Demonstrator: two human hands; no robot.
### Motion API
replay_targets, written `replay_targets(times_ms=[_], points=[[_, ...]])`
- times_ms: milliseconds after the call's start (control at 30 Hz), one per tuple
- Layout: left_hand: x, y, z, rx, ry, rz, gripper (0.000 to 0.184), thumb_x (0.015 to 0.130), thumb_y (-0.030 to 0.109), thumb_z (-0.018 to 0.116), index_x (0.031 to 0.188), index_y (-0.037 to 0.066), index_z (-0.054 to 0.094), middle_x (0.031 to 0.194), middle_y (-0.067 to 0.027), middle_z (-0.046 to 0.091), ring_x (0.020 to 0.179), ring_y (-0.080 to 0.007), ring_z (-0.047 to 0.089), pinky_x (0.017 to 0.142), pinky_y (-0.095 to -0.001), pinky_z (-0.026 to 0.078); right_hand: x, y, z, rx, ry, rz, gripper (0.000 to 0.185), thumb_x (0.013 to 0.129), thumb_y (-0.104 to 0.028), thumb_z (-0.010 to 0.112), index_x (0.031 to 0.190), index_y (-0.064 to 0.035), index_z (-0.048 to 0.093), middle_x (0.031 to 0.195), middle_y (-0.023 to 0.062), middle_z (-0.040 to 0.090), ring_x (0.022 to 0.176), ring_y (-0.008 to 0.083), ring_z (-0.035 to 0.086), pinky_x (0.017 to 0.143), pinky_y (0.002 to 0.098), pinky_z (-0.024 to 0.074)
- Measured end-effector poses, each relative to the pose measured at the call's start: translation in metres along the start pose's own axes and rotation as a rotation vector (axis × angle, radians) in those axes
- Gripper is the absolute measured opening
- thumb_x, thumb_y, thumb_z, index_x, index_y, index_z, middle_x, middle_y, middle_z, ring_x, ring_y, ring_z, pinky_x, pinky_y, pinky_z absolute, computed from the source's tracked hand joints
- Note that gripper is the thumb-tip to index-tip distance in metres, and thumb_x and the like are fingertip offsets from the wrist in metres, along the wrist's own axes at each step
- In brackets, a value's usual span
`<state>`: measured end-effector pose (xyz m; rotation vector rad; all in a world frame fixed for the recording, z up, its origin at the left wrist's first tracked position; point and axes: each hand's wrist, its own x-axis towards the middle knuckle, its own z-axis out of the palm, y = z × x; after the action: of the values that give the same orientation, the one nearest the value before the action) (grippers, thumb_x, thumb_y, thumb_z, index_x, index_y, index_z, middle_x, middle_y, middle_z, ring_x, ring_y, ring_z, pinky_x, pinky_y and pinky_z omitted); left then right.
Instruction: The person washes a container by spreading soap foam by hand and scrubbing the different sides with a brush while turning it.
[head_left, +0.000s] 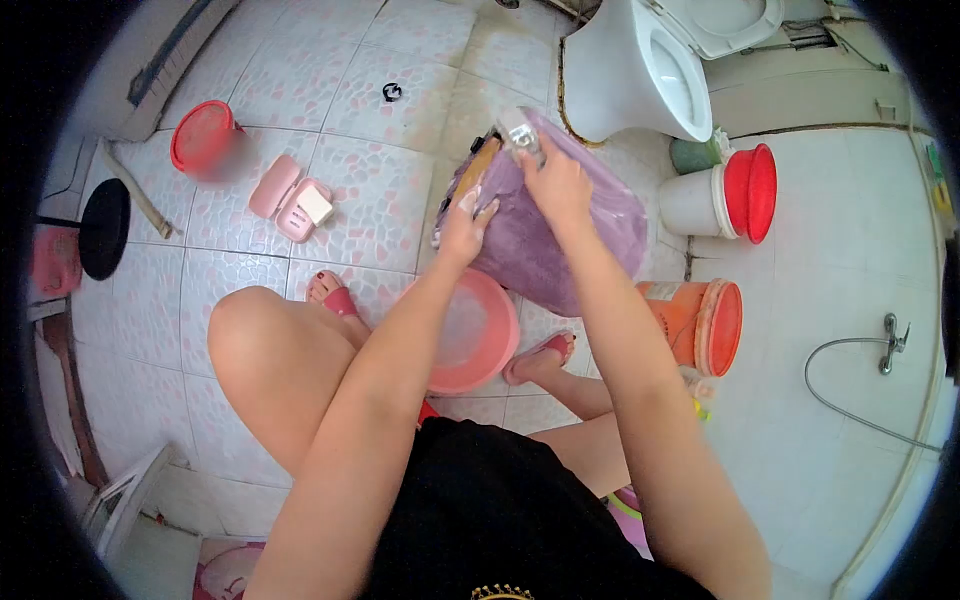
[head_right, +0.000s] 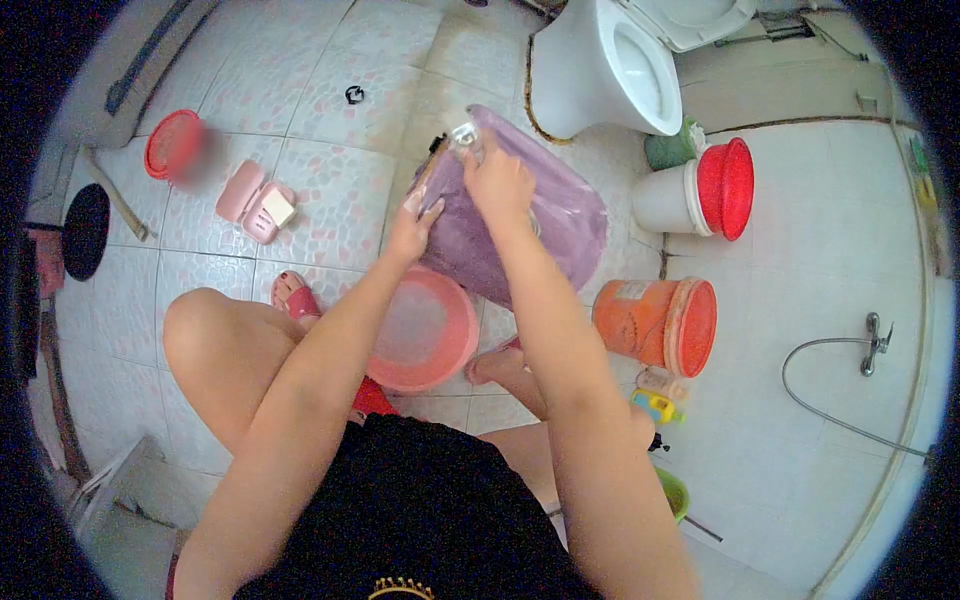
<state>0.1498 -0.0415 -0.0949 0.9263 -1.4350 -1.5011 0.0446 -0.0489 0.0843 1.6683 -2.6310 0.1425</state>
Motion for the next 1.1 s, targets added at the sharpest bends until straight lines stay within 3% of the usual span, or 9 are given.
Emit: replay_targets(times_ms=[167, 300, 367, 467, 567, 733, 833, 1000, 1100], points=[[-0.006, 0.014, -0.007, 0.064, 0.019, -0.031, 0.055, 0.092, 0.023, 0.066, 0.136, -0.005, 0.05, 0.134, -0.0275, 0.054, 0.125, -0.0387, 0.051, 0.107, -0.0389, 0.038, 0.032, -0.003, 0.013, 0.05, 0.034, 0.148, 0.051, 0.091, -0.041, 0.06, 0.134, -0.0148, 0.055, 0.097, 0.0261, 0.07, 0.093, 0.045, 0.068, 0.08, 0.0548, 0.0527], [0.001, -0.021, 0.003, 0.033, 0.032, 0.055, 0.053, 0.092, 0.024, 0.066, 0.134, -0.005, 0.052, 0.13, -0.0271, 0.056, 0.123, -0.0389, 0.052, 0.106, -0.0402, 0.039, -0.01, -0.012, 0.012, 0.079, 0.026, 0.132, 0.052, 0.091, -0.042, 0.06, 0.135, -0.0151, 0.053, 0.089, 0.0245, 0.07, 0.087, 0.0448, 0.068, 0.077, 0.0548, 0.0527], [-0.002, -0.006, -0.003, 0.016, 0.001, 0.024, 0.053, 0.092, 0.026, 0.067, 0.132, -0.005, 0.053, 0.127, -0.0272, 0.057, 0.121, -0.0391, 0.053, 0.105, -0.0408, 0.04, -0.036, -0.011, 0.014, 0.125, 0.041, 0.101, 0.055, 0.091, -0.043, 0.06, 0.138, -0.0149, 0.052, 0.084, 0.0235, 0.07, 0.082, 0.0442, 0.068, 0.073, 0.0546, 0.0524], [-0.005, 0.001, -0.004, 0.062, 0.023, -0.032, 0.043, 0.092, 0.02, 0.064, 0.127, -0.004, 0.058, 0.118, -0.0238, 0.062, 0.113, -0.0354, 0.059, 0.099, -0.0409, 0.044, -0.071, -0.017, 0.014, 0.089, 0.006, 0.09, 0.056, 0.092, -0.041, 0.06, 0.141, -0.017, 0.05, 0.074, 0.0228, 0.068, 0.07, 0.0434, 0.068, 0.062, 0.055, 0.0519], [-0.001, -0.02, -0.007, -0.114, -0.062, -0.068, 0.038, 0.088, 0.011, 0.062, 0.123, -0.002, 0.058, 0.115, -0.0108, 0.066, 0.102, -0.0204, 0.062, 0.092, -0.0348, 0.049, -0.106, -0.022, 0.036, 0.082, -0.042, 0.026, 0.057, 0.091, -0.041, 0.06, 0.143, -0.0212, 0.048, 0.069, 0.0227, 0.067, 0.064, 0.0419, 0.067, 0.058, 0.0551, 0.051], [-0.008, 0.017, -0.012, -0.054, -0.005, -0.196, 0.035, 0.089, 0.015, 0.06, 0.12, -0.001, 0.059, 0.106, -0.013, 0.069, 0.095, -0.0216, 0.065, 0.084, -0.0373, 0.051, -0.113, -0.024, 0.037, 0.147, -0.019, 0.019, 0.057, 0.092, -0.042, 0.059, 0.145, -0.0249, 0.046, 0.066, 0.0203, 0.066, 0.061, 0.0409, 0.066, 0.057, 0.0544, 0.051], [-0.006, 0.031, -0.016, 0.184, -0.079, -0.195, 0.035, 0.092, 0.008, 0.057, 0.125, -0.003, 0.056, 0.112, -0.0127, 0.066, 0.105, -0.0207, 0.061, 0.09, -0.0354, 0.048, -0.098, -0.014, 0.033, 0.181, 0.072, 0.081, 0.057, 0.092, -0.043, 0.06, 0.145, -0.0272, 0.046, 0.064, 0.0195, 0.065, 0.061, 0.0408, 0.066, 0.057, 0.0534, 0.0512], [-0.002, 0.03, -0.013, -0.073, -0.092, -0.085, 0.044, 0.097, 0.017, 0.059, 0.136, -0.003, 0.051, 0.124, -0.0143, 0.064, 0.114, -0.0208, 0.058, 0.101, -0.0325, 0.041, -0.109, 0.03, 0.035, 0.239, 0.138, 0.21, 0.056, 0.091, -0.049, 0.06, 0.144, -0.0333, 0.047, 0.063, 0.0187, 0.065, 0.061, 0.0404, 0.066, 0.058, 0.0516, 0.0512], [-0.003, 0.039, -0.013, -0.01, -0.09, -0.137, 0.047, 0.098, 0.018, 0.059, 0.138, -0.003, 0.049, 0.126, -0.0149, 0.062, 0.116, -0.0204, 0.057, 0.102, -0.0318, 0.041, -0.132, 0.075, 0.032, 0.245, 0.166, 0.3, 0.056, 0.092, -0.05, 0.059, 0.144, -0.0345, 0.047, 0.065, 0.0192, 0.065, 0.062, 0.0409, 0.066, 0.058, 0.0515, 0.0508]])
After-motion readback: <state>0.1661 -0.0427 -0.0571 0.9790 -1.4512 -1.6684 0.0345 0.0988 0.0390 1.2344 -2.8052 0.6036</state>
